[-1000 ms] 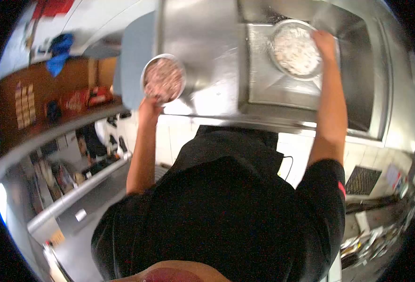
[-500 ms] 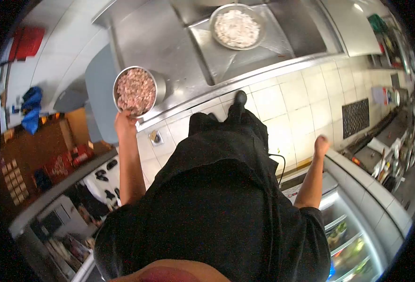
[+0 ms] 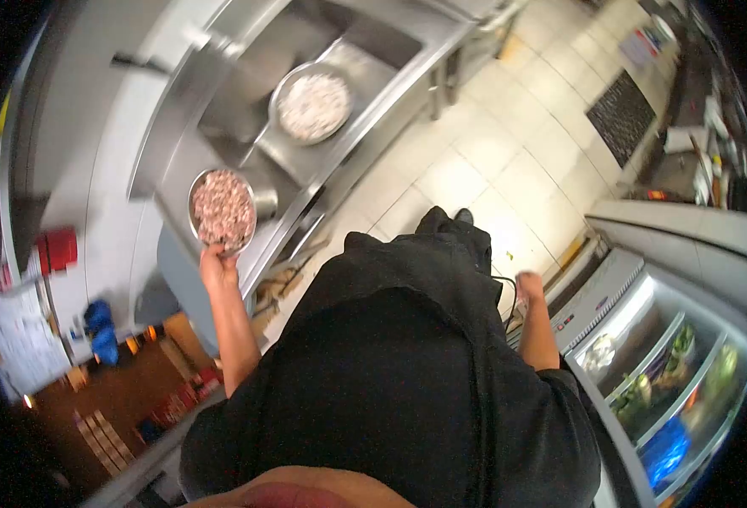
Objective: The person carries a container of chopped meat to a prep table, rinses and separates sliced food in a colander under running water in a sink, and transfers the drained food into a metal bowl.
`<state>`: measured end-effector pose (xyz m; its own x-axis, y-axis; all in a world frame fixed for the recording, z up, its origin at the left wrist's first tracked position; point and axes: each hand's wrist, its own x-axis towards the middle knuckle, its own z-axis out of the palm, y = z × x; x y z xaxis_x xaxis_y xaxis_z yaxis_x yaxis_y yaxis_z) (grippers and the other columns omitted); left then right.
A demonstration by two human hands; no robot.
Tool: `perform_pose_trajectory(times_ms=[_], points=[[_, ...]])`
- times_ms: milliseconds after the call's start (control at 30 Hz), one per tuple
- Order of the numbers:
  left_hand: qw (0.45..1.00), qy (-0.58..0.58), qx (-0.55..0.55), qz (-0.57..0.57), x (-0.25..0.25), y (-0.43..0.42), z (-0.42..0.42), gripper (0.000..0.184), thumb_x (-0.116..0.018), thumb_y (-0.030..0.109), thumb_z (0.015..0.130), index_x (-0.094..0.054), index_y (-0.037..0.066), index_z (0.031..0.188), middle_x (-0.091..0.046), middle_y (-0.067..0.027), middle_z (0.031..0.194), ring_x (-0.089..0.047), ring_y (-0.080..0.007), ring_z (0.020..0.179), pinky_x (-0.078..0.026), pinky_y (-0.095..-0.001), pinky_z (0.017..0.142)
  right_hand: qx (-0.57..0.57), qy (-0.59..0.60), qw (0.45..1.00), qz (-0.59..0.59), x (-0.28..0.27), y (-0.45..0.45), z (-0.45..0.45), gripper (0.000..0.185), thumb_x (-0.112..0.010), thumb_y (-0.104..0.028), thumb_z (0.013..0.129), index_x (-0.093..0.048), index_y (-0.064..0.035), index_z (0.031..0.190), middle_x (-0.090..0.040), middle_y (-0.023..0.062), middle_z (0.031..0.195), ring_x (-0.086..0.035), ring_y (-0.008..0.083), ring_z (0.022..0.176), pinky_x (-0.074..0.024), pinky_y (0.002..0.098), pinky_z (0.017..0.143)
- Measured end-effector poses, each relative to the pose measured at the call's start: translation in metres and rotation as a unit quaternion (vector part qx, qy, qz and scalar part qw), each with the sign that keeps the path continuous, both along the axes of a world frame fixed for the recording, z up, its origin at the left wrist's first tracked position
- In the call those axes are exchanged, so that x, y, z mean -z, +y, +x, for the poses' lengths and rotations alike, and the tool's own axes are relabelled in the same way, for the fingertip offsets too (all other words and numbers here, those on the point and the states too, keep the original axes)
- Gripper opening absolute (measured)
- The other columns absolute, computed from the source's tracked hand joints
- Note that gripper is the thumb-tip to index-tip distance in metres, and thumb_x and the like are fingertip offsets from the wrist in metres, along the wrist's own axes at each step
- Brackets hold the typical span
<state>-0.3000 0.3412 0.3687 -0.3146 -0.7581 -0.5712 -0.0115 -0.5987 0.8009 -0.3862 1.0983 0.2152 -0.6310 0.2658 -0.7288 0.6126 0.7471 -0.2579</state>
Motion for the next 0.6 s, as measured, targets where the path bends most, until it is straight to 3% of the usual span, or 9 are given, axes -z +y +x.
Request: perform_pose_trajectory(times_ms=[33,100,233,267,367,433,467,533,600], points=[[1.0,-0.013,0.006,0.002,-0.019,0.013,0.003,0.023,-0.049,-0.004,0.075,-0.05,0.002,0.097,-0.06,-0.0131,0.092,-0.063,-0.026,0.071,-0.051,-0.0362,0.047,-0.017,0.048,0.999,-0.011,-0.023,0.006,-0.008,0.018,-0.053,-0.017,0.084,-0.064,-0.0039,0.079,-0.057,0.0067,0.062,-0.055,0.0155,0.054,-0.0451,0.0282,0.05],[0.999,-0.007,0.041,0.013,-0.051,0.028,0.015,0.022,-0.05,-0.004,0.074,-0.05,0.002,0.096,-0.061,-0.0124,0.089,-0.063,-0.0251,0.068,-0.052,-0.0348,0.045,0.145,0.109,0.981,-0.06,-0.081,-0.007,-0.018,0.015,-0.053,-0.019,0.089,-0.064,-0.0081,0.093,-0.06,0.0003,0.072,-0.056,0.0119,0.061,-0.0449,0.0268,0.052],[0.997,0.016,0.073,0.013,-0.158,0.094,0.017,0.02,-0.049,-0.006,0.073,-0.05,0.001,0.091,-0.062,-0.0136,0.087,-0.064,-0.0265,0.062,-0.053,-0.0353,0.041,0.113,0.161,0.977,-0.087,-0.189,0.02,-0.063,0.015,-0.058,-0.014,0.085,-0.063,-0.004,0.095,-0.056,0.0008,0.067,-0.053,0.0099,0.056,-0.0438,0.025,0.049],[0.997,-0.007,0.077,-0.003,-0.192,0.136,0.006,0.023,-0.05,-0.003,0.074,-0.053,0.0,0.097,-0.062,-0.0118,0.085,-0.062,-0.0204,0.058,-0.051,-0.0285,0.037,0.104,0.163,0.974,-0.119,-0.202,0.041,-0.08,0.017,-0.059,-0.014,0.085,-0.062,-0.0024,0.097,-0.056,0.0007,0.068,-0.053,0.0096,0.057,-0.0431,0.0245,0.049],[0.992,0.011,0.128,-0.011,-0.283,0.226,-0.021,0.023,-0.05,-0.003,0.075,-0.053,0.0,0.097,-0.063,-0.0118,0.087,-0.062,-0.0204,0.06,-0.051,-0.0288,0.037,0.084,0.211,0.959,-0.17,-0.293,0.076,-0.13,0.03,-0.062,-0.017,0.082,-0.064,0.0006,0.105,-0.066,0.0079,0.08,-0.06,0.0139,0.063,-0.0477,0.0261,0.054],[0.99,0.014,0.14,-0.019,-0.345,0.28,-0.037,0.03,-0.049,-0.006,0.072,-0.051,-0.003,0.103,-0.063,-0.014,0.09,-0.065,-0.0254,0.063,-0.056,-0.0327,0.039,0.042,0.255,0.949,-0.179,-0.351,0.114,-0.16,0.03,-0.061,-0.018,0.082,-0.064,0.0006,0.106,-0.066,0.008,0.08,-0.061,0.0144,0.064,-0.0483,0.027,0.056],[0.99,0.004,0.138,-0.007,-0.315,0.228,-0.027,0.029,-0.049,-0.006,0.072,-0.051,-0.003,0.101,-0.063,-0.0141,0.09,-0.065,-0.0254,0.063,-0.056,-0.0326,0.038,0.052,0.246,0.952,-0.176,-0.319,0.056,-0.157,0.03,-0.061,-0.018,0.082,-0.064,0.0007,0.106,-0.066,0.0082,0.079,-0.061,0.0148,0.063,-0.0485,0.0278,0.055],[0.988,0.015,0.155,-0.012,-0.342,0.259,-0.048,0.027,-0.049,-0.006,0.072,-0.051,-0.003,0.099,-0.062,-0.0147,0.089,-0.064,-0.0254,0.061,-0.055,-0.0325,0.037,0.087,0.264,0.944,-0.179,-0.328,0.078,-0.171,0.031,-0.06,-0.018,0.082,-0.064,0.0011,0.106,-0.066,0.0088,0.078,-0.061,0.0157,0.062,-0.0488,0.0294,0.055],[0.982,0.007,0.19,-0.003,-0.317,0.263,-0.109,0.025,-0.049,-0.006,0.072,-0.05,-0.003,0.097,-0.062,-0.0157,0.089,-0.063,-0.0253,0.059,-0.054,-0.0324,0.036,0.115,0.232,0.957,-0.134,-0.273,0.118,-0.185,0.031,-0.059,-0.019,0.083,-0.064,0.0006,0.106,-0.066,0.0096,0.074,-0.06,0.0166,0.059,-0.0483,0.0312,0.053]])
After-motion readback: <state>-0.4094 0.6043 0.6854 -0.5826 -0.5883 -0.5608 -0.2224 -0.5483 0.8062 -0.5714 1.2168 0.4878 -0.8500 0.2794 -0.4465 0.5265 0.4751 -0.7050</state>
